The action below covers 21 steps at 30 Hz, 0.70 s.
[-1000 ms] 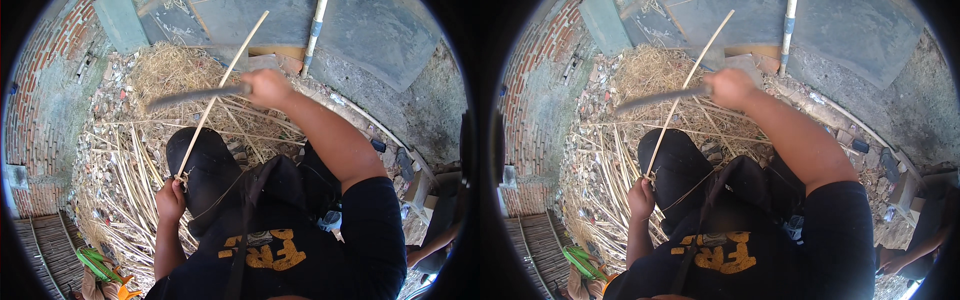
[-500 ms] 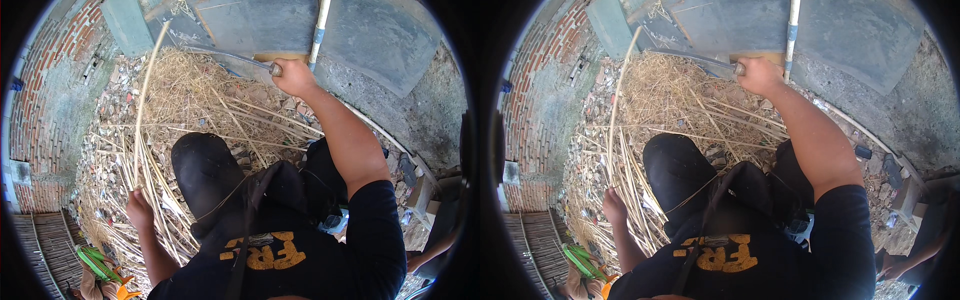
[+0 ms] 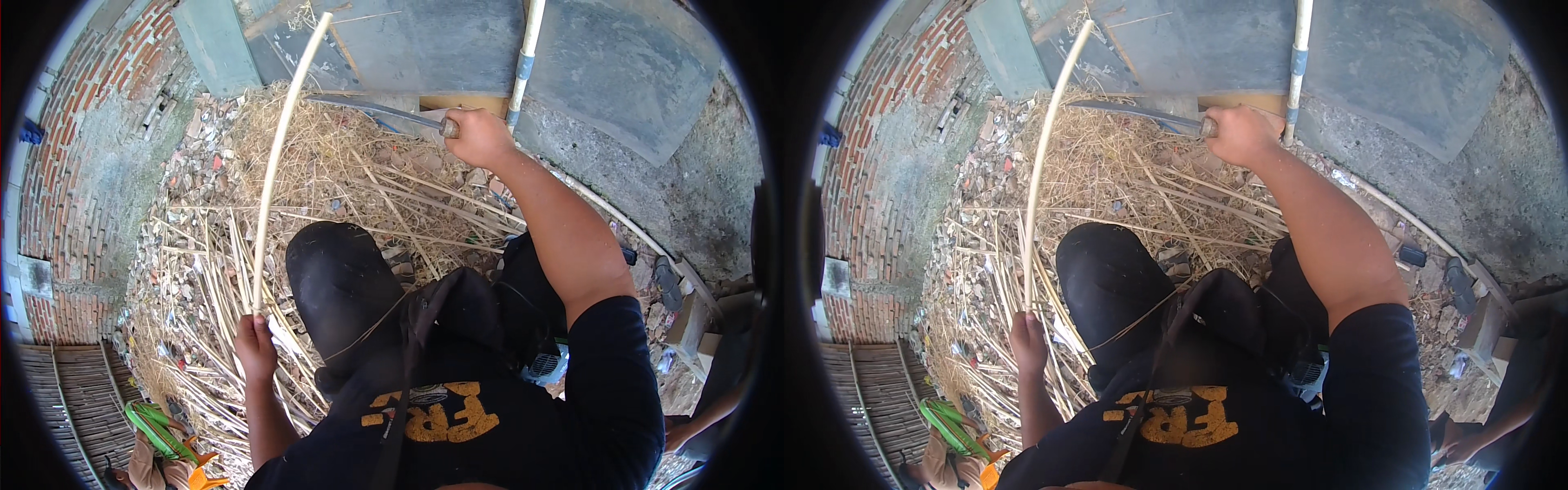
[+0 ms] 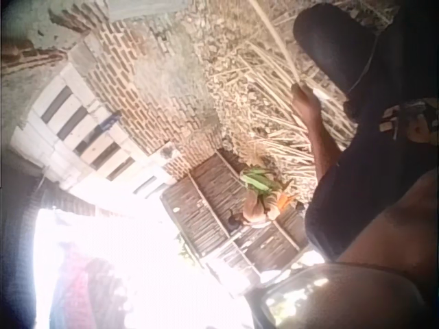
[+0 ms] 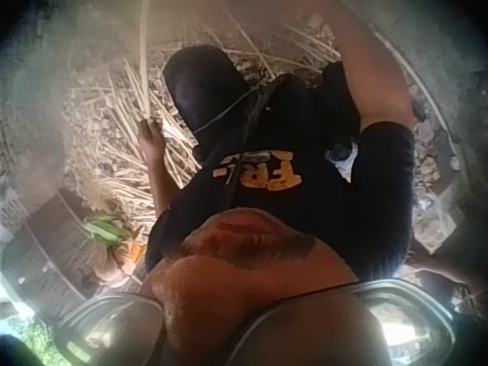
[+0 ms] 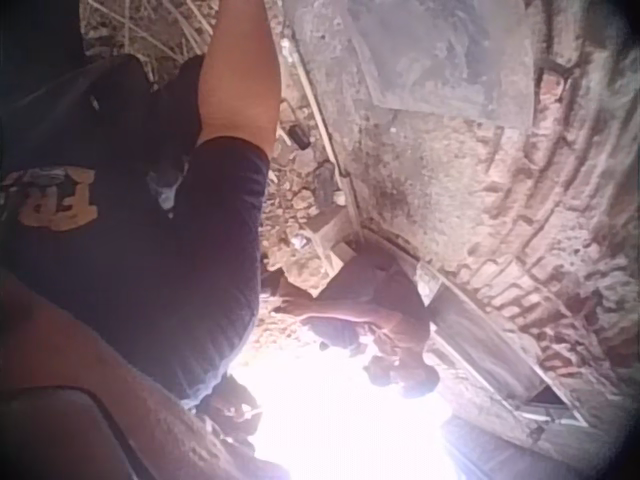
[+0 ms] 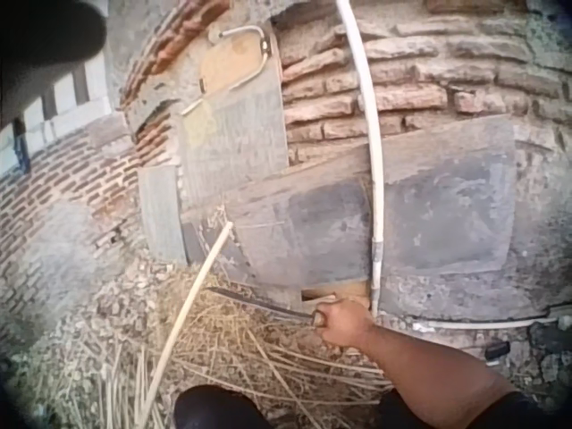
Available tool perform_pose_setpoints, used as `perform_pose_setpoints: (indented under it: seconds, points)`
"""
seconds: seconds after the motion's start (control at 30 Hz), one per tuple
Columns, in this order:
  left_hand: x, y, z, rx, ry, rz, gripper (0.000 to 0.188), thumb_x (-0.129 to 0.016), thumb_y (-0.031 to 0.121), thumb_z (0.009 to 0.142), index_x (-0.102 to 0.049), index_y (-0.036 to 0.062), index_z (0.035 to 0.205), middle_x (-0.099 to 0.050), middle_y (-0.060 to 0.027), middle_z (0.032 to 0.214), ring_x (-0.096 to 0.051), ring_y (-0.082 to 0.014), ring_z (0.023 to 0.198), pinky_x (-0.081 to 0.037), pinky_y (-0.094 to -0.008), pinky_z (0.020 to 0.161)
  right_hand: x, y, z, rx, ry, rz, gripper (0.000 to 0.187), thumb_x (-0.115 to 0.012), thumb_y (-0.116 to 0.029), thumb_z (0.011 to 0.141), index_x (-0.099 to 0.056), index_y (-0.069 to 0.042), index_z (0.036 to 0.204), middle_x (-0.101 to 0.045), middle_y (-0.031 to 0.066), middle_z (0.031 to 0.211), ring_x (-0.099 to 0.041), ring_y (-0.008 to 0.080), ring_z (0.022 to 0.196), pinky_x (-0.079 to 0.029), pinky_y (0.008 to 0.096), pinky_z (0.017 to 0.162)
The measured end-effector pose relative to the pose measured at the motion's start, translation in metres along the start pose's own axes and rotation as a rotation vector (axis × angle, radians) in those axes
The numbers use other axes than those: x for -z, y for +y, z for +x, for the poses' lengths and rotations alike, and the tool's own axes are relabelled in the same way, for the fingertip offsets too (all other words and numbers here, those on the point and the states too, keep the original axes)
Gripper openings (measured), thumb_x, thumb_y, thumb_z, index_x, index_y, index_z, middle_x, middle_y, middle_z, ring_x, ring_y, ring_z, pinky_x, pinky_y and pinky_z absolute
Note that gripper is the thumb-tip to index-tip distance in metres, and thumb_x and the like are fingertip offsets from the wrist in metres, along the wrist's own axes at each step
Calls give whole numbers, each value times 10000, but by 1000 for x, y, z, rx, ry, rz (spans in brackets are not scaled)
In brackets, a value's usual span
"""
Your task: The person uses a machete to shave and smooth long, thin bamboo strips while sitting on the ground outdoors.
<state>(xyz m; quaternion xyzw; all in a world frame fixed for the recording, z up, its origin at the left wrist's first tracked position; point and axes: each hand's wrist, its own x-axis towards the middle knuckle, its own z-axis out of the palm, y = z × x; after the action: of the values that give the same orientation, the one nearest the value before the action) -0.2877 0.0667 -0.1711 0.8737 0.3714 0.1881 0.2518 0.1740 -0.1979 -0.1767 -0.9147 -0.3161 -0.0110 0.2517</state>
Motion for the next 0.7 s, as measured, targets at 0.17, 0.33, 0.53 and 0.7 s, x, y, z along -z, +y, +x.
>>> perform_pose_setpoints:
  seconds: [0.17, 0.33, 0.53, 0.7]
  points:
    - [-14, 16, -11, -35, 19, 84, 285, -544, 266, 1040, -587, -3, 954, -561, -74, 619, -496, -148, 533, -402, -326, 507, 3, 6, 4, -71, 8, 66, 346, -644, -240, 780, -694, -86, 1086, -709, 209, 946, -680, 391, 900, -548, 468, 818]
    - [-8, 23, -4, -62, 156, 123, 347, -527, 201, 1036, -525, -24, 1300, -596, -103, 650, -537, -167, 550, -427, -330, 527, 0, 18, 9, -119, 75, 152, 324, -637, -248, 785, -690, -65, 1047, -699, 224, 889, -677, 398, 869, -545, 466, 799]
    - [7, 12, 4, -2, 62, 251, 580, -488, 125, 1031, -252, 38, 1554, -601, -111, 691, -543, -171, 576, -432, -333, 546, -3, 21, 12, -167, 88, 153, 322, -642, -260, 781, -691, -64, 1032, -695, 224, 852, -678, 397, 845, -546, 467, 786]
    - [-1, 24, 3, 12, 150, 221, 712, -472, 113, 1034, -32, 17, 1585, -535, -55, 670, -462, -148, 564, -416, -326, 549, -2, 20, 11, -152, 85, 146, 316, -645, -256, 782, -692, -66, 1032, -695, 223, 853, -680, 394, 841, -547, 464, 781]
